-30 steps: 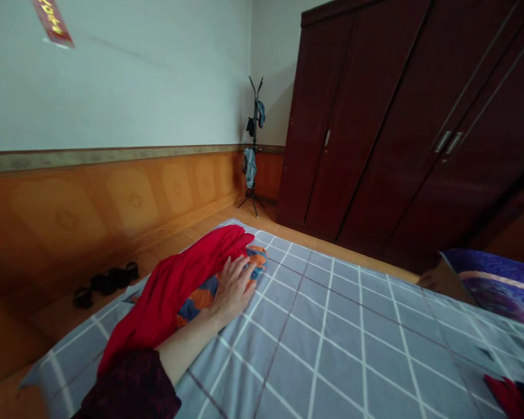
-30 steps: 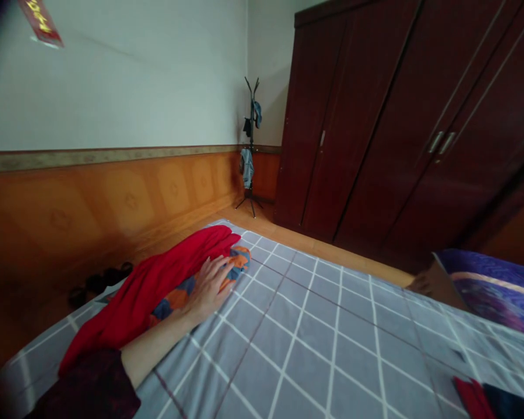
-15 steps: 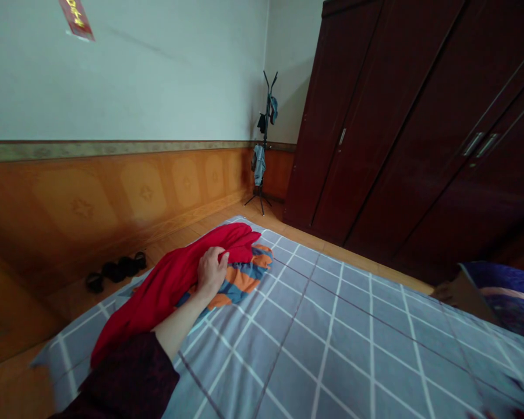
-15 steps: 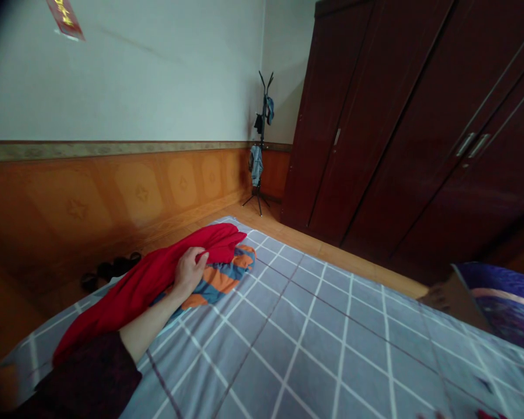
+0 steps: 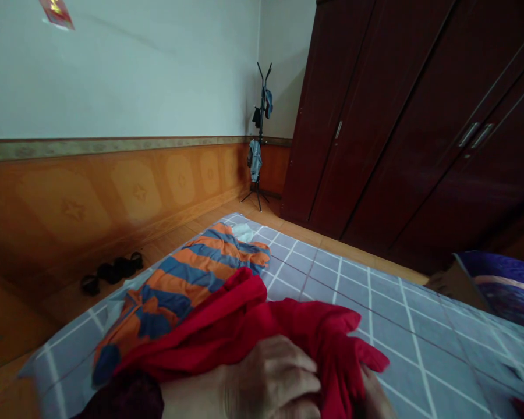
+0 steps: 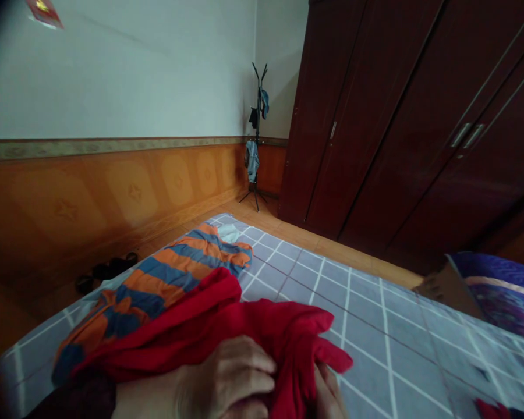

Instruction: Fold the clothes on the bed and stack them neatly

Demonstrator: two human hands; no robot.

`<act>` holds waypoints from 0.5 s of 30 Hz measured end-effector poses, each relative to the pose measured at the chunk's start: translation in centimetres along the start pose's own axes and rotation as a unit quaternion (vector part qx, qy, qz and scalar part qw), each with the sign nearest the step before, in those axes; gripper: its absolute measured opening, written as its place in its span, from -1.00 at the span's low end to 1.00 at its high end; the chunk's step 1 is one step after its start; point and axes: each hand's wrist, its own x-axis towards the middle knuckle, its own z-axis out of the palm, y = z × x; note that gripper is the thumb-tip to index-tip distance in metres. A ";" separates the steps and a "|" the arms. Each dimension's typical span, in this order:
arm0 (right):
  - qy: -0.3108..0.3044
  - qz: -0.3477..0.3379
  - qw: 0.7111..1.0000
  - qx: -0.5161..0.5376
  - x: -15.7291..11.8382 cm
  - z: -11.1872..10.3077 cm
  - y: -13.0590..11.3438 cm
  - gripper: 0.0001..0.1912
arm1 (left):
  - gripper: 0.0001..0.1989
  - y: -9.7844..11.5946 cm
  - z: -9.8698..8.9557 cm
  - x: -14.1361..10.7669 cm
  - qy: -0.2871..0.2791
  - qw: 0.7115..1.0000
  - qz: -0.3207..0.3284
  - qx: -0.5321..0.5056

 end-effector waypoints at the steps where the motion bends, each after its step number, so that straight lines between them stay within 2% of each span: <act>1: 0.001 0.003 1.000 0.009 0.1 -0.1 0.2 -0.57 | -0.69 -0.5 -0.5 0.1 0.042 0.998 -0.044 0.024; 3: 0.007 0.007 1.000 0.021 -0.1 0.0 0.7 -0.54 | -0.72 -2.1 -1.8 0.2 0.122 0.978 -0.144 0.094; 5: 0.015 0.006 1.000 0.018 -0.5 0.3 1.2 -0.60 | -0.72 -3.9 -2.9 0.0 0.147 0.946 -0.235 0.167; 8: 0.043 -0.007 0.999 -0.005 -1.3 0.4 1.9 -0.73 | -0.68 -6.3 -3.3 -0.8 0.089 0.921 -0.308 0.220; 10: 0.067 -0.018 0.997 -0.016 -1.4 0.1 1.9 -0.72 | -0.84 -7.1 -3.1 -1.2 0.044 0.927 -0.308 0.208; 11: 0.080 -0.025 0.996 -0.017 -1.3 -0.2 1.5 -0.70 | -0.93 -7.3 -3.1 -1.2 0.039 0.932 -0.306 0.192; 13: 0.111 -0.050 0.992 -0.018 -0.8 -1.0 0.3 -0.68 | -0.85 -7.2 -3.5 -1.0 0.083 0.929 -0.330 0.145; 15: 0.140 -0.091 0.985 -0.031 0.0 -2.2 -1.6 -0.69 | -0.80 -6.7 -4.5 -0.6 0.199 0.902 -0.369 0.102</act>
